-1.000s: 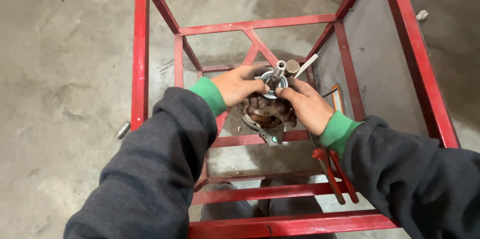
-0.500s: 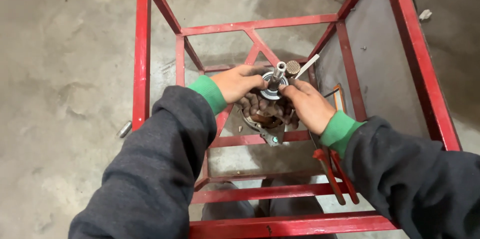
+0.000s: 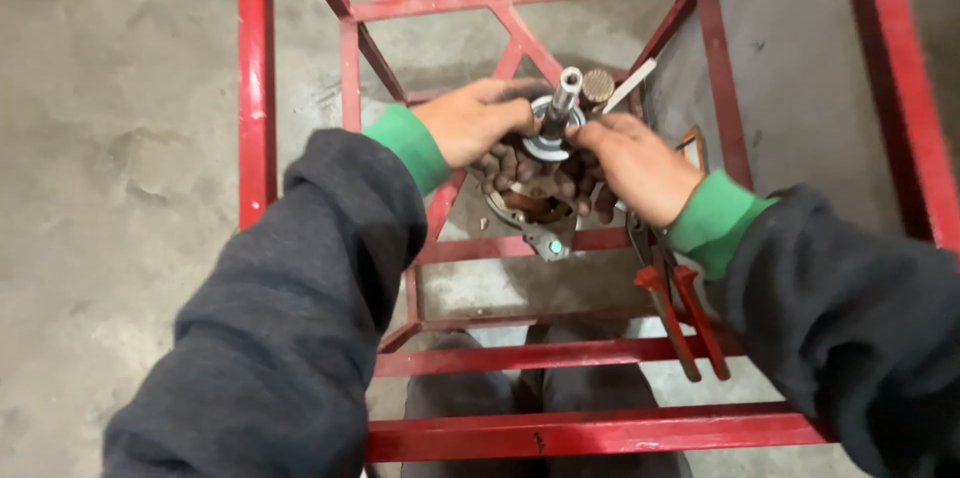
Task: The person sits at a red metal frame stand and assembles a pump or motor unit, pressing a bearing onto the shaft by hand and using pliers to grip and adjust the assembly. They reposition the unit repeatedly and fit components together on the shaft.
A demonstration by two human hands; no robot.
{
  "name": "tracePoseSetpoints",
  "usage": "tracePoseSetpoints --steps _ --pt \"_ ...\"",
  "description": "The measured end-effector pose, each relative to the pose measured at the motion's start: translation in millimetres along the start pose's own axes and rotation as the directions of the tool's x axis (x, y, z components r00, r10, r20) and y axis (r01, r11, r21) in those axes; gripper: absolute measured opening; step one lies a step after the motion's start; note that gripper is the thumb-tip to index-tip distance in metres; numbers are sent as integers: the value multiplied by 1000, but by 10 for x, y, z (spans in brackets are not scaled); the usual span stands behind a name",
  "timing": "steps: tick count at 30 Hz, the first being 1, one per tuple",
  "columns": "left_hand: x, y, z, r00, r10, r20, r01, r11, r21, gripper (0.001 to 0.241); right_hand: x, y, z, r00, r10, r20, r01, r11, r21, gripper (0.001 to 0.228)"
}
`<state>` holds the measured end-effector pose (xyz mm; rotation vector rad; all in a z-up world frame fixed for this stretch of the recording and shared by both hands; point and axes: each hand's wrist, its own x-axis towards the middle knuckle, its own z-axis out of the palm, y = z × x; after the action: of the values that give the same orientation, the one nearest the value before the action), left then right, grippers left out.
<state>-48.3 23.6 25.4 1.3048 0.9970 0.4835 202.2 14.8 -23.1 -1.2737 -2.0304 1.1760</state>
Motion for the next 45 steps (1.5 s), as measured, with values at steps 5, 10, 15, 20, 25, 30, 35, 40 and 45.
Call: tracePoseSetpoints --steps 5,10,15,20,25,30,35,40,45 --pt "-111 102 62 999 -30 17 30 999 -30 55 -83 -706 -68 924 304 230 -381 781 496 31" --pt "-253 284 124 987 -64 148 81 991 -107 51 -104 -956 -142 867 422 263 -491 811 317 31" --pt "-161 85 84 995 27 101 -22 999 -50 50 -86 -608 -42 925 327 195 -379 843 382 32" --pt "-179 136 118 995 15 96 -8 997 -75 49 -86 -496 -28 904 378 200 -428 779 459 29" --pt "-206 125 117 994 61 96 -58 998 -32 51 -76 -549 -47 917 351 190 -398 844 360 27" --pt "-113 -124 134 973 225 52 -228 972 60 48 -95 -553 -21 923 314 224 -384 803 457 25" --pt "-164 -268 372 911 405 -81 -401 914 62 48 -105 -583 -14 935 323 147 -354 870 342 27" --pt "-287 -197 530 969 148 -200 -185 967 -178 52 -135 -662 -1 915 378 140 -403 852 333 29" --pt "-233 -348 508 869 431 -241 -433 900 49 43 -156 -671 47 918 368 151 -396 810 433 25"
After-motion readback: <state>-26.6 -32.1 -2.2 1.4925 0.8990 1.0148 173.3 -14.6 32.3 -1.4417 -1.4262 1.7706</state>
